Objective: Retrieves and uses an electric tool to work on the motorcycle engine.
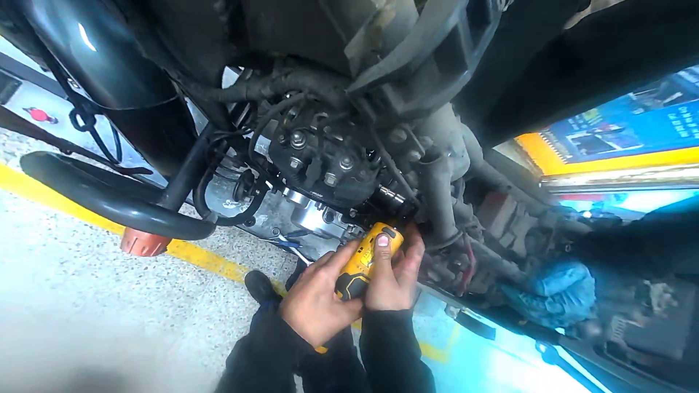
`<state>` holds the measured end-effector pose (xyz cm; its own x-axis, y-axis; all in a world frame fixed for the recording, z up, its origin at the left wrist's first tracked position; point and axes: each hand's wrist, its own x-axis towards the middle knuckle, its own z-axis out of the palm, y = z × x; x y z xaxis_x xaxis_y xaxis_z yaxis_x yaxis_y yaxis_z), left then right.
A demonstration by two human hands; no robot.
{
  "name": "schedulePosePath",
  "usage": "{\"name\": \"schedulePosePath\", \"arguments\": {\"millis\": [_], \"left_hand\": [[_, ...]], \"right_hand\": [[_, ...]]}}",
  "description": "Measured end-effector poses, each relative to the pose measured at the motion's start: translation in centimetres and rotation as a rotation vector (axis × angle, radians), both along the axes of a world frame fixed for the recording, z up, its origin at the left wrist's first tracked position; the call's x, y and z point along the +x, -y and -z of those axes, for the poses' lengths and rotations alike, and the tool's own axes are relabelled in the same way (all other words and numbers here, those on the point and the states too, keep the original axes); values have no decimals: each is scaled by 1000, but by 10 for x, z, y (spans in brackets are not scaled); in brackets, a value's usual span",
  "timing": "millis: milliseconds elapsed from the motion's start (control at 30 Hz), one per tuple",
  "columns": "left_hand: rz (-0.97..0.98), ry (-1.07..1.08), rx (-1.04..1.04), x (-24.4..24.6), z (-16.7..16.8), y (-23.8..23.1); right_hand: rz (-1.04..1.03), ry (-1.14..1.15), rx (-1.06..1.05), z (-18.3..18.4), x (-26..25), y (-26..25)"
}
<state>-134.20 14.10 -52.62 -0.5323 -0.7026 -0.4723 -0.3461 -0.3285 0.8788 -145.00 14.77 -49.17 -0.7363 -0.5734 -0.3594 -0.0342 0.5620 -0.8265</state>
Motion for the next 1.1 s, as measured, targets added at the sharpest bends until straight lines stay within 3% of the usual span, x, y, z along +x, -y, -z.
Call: {"name": "schedulePosePath", "arguments": {"millis": [233, 500, 733, 1100], "left_hand": [[42, 84, -115, 7, 0, 7], [-26, 77, 18, -14, -3, -5], [26, 135, -19, -15, 1, -7], [-21, 68, -141, -19, 9, -13]], "right_hand": [[53, 67, -11, 1, 9, 4], [-64, -67, -6, 8, -15, 1], [-56, -95, 31, 12, -11, 0], [-91, -115, 65, 11, -15, 0]]}}
